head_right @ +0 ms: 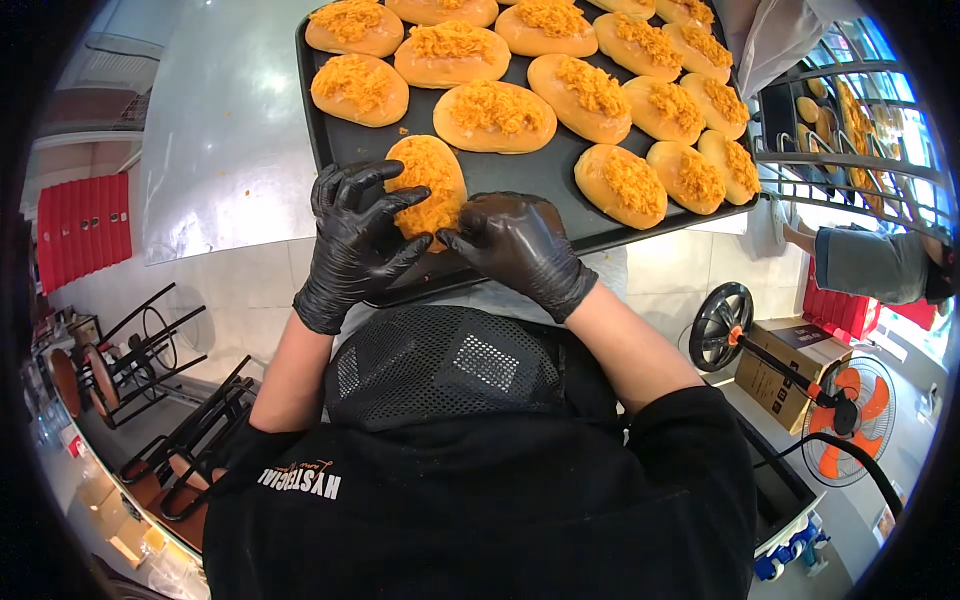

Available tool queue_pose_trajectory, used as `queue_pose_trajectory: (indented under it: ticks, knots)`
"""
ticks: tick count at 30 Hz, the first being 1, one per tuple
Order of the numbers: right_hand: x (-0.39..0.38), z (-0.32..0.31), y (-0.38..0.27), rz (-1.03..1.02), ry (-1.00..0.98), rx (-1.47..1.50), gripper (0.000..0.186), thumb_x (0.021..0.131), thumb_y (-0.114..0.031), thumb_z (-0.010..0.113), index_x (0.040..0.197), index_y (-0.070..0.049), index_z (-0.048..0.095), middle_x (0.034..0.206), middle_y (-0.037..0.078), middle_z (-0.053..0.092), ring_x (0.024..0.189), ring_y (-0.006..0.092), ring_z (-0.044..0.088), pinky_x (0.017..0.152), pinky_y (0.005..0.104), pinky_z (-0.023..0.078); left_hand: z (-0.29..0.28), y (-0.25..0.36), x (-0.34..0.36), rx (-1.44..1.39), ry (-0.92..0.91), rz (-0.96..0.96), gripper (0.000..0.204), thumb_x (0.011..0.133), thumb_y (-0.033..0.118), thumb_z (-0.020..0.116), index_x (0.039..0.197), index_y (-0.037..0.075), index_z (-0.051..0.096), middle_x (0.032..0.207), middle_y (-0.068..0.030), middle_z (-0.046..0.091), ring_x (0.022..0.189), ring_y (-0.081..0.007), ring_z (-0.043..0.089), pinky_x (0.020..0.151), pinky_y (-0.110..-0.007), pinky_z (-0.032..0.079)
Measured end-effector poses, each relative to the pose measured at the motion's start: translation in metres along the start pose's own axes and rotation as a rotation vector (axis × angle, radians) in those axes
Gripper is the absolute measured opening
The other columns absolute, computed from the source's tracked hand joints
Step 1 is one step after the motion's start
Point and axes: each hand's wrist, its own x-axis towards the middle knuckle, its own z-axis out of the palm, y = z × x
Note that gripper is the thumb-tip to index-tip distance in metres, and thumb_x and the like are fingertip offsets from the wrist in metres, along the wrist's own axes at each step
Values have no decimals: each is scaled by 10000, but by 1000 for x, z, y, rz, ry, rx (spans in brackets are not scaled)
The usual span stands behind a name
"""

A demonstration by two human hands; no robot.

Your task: Arrange and inspect pastries on a baking sheet in a commercial kitchen setting.

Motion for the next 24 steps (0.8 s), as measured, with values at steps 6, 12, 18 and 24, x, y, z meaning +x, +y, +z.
queue_pose_trajectory:
  ticks: [6,12,18,24]
  knots:
    - [-3,-13,3,80,-15,76,204,837,-232,724,718,-92,635,701,45,645,587,251,574,550,354,439,-1,4,5,-14,53,-8,540,627,321,833,1153,272,724,1310,-13,595,1166,-253,519,1078,-466,312]
    - [-5,-10,4,67,-39,66,197,832,-210,734,722,-77,638,689,48,642,577,246,565,550,351,439,-3,8,8,-19,-6,-7,517,648,289,833,1151,240,727,1300,-42,598,1212,-279,497,1100,-463,314]
    - [3,-3,-4,25,-87,75,196,802,-140,774,706,-36,637,655,58,613,548,232,524,553,337,432,-11,-3,1,-141,80,-87,455,672,278,819,1120,251,742,1291,-23,608,1187,-263,509,1088,-458,314]
    - [0,-1,3,-27,-28,109,223,816,-203,757,691,-54,648,666,56,639,547,241,543,547,344,443,-11,-3,1,-152,122,-94,381,692,249,806,1070,265,765,1283,-8,618,1158,-245,520,1067,-430,325]
